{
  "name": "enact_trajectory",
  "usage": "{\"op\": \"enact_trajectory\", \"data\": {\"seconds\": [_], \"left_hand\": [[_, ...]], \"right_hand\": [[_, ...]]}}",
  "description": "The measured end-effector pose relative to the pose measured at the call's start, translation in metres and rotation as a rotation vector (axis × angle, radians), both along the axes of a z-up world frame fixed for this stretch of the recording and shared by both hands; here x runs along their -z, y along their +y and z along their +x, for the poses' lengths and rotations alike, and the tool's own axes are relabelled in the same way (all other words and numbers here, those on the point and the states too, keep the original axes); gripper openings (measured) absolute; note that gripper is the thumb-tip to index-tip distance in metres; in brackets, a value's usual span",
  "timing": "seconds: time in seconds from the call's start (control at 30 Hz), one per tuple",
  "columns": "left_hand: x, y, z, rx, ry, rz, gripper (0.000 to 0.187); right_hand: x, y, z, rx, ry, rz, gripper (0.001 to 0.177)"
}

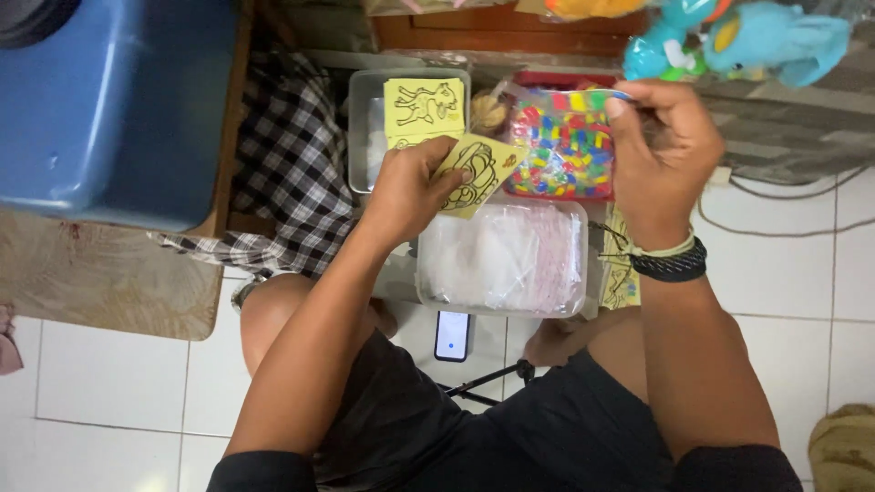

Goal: The person packages sand art drawings by placing a small packet of colorful sand and a toothpick into a plastic sleeve with a yellow illustration card, then repeats the process for several other drawings.

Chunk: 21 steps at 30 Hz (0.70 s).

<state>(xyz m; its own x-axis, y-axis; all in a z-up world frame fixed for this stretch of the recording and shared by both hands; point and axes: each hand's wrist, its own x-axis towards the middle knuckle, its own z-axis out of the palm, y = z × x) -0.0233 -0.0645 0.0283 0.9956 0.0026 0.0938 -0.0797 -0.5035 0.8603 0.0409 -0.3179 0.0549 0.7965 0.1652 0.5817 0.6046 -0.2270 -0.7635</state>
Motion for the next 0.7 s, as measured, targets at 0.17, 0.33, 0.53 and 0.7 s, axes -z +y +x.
{"op": "enact_trajectory", "data": {"seconds": [0.17, 0.33, 0.53, 0.7], "left_hand": [[0.004, -0.011, 0.000, 0.096, 0.005, -0.033, 0.012], [0.005, -0.014, -0.001, 0.126, 0.041, -0.066, 0.007], [0.007, -0.018, -0.002, 0.162, 0.009, -0.061, 0.007], [0.010, -0.022, -0.002, 0.153, 0.107, -0.134, 0.014]], "right_hand": [[-0.006, -0.004, 0.002, -0.072, 0.017, -0.145, 0.019], [-0.012, -0.005, 0.002, -0.171, -0.029, -0.280, 0.019], [-0.007, -0.003, 0.002, -0.198, 0.019, -0.371, 0.015], [0.000, 0.006, -0.001, -0.217, 0.089, -0.405, 0.016]]}}
